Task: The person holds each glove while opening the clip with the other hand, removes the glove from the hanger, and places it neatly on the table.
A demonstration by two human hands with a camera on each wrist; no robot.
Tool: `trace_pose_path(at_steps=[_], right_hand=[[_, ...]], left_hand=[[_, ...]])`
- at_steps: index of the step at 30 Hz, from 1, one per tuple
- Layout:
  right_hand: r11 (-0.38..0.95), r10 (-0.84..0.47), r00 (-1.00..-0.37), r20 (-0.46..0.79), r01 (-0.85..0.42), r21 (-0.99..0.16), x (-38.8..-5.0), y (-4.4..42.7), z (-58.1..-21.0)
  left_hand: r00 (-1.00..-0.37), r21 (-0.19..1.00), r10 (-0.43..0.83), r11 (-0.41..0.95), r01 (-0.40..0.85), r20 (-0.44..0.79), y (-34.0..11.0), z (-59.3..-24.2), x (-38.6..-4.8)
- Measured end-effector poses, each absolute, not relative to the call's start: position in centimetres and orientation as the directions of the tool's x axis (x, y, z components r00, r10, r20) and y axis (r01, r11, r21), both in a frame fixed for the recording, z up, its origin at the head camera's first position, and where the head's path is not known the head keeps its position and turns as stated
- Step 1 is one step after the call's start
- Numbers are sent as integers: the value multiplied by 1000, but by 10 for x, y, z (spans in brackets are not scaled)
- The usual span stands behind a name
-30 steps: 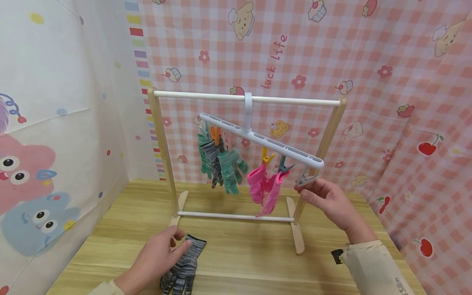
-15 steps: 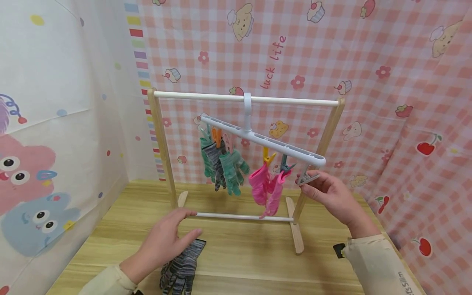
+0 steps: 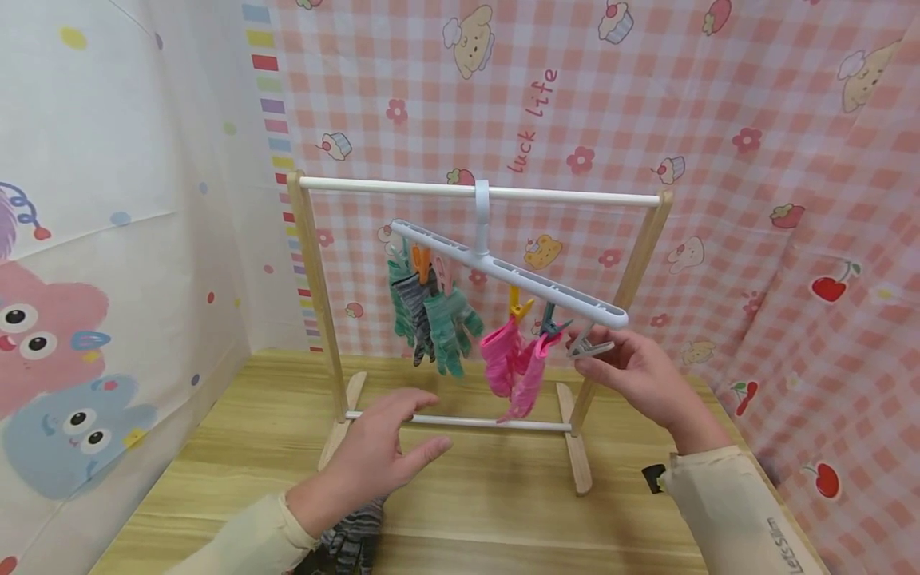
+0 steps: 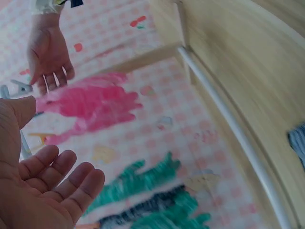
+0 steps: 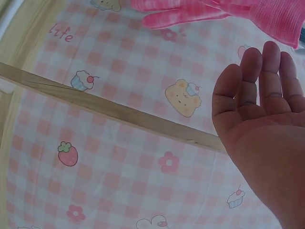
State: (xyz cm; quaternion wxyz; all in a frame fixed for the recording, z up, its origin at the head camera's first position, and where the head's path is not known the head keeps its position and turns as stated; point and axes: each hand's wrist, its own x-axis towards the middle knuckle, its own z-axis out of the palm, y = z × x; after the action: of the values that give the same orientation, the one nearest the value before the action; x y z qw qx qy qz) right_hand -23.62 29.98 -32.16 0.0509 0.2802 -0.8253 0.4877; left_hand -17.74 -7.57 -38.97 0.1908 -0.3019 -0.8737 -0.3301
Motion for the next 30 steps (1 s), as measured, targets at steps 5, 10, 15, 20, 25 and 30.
trace_pose_path(at_steps=[5,10,15,20,25,30], right_hand=[[393,-409,-838,361,-519,-759,-238,297,-320],[431,-403,-833,379,-538,-724,-242,294,-318],[489,-383,-828,409,-558,-671,-245,292,-315],[491,-374,-809,454,-588,-643,-247,288,-310],[492,-369,-808,459,-589,-641,-245,284,-305],[523,-355,-834,422,-552,-649,-244,280,-301]], left_hand=[[-741,507,425,544,668,520,-56,-379,-178],[-709,517,441,486,704,551,-33,-370,-179],[-704,549,443,440,710,555,-8,-364,-185],[-713,607,423,376,700,560,11,-362,-190],[-761,670,379,365,646,527,24,-361,-194],[-796,707,327,367,604,510,34,-361,-200]])
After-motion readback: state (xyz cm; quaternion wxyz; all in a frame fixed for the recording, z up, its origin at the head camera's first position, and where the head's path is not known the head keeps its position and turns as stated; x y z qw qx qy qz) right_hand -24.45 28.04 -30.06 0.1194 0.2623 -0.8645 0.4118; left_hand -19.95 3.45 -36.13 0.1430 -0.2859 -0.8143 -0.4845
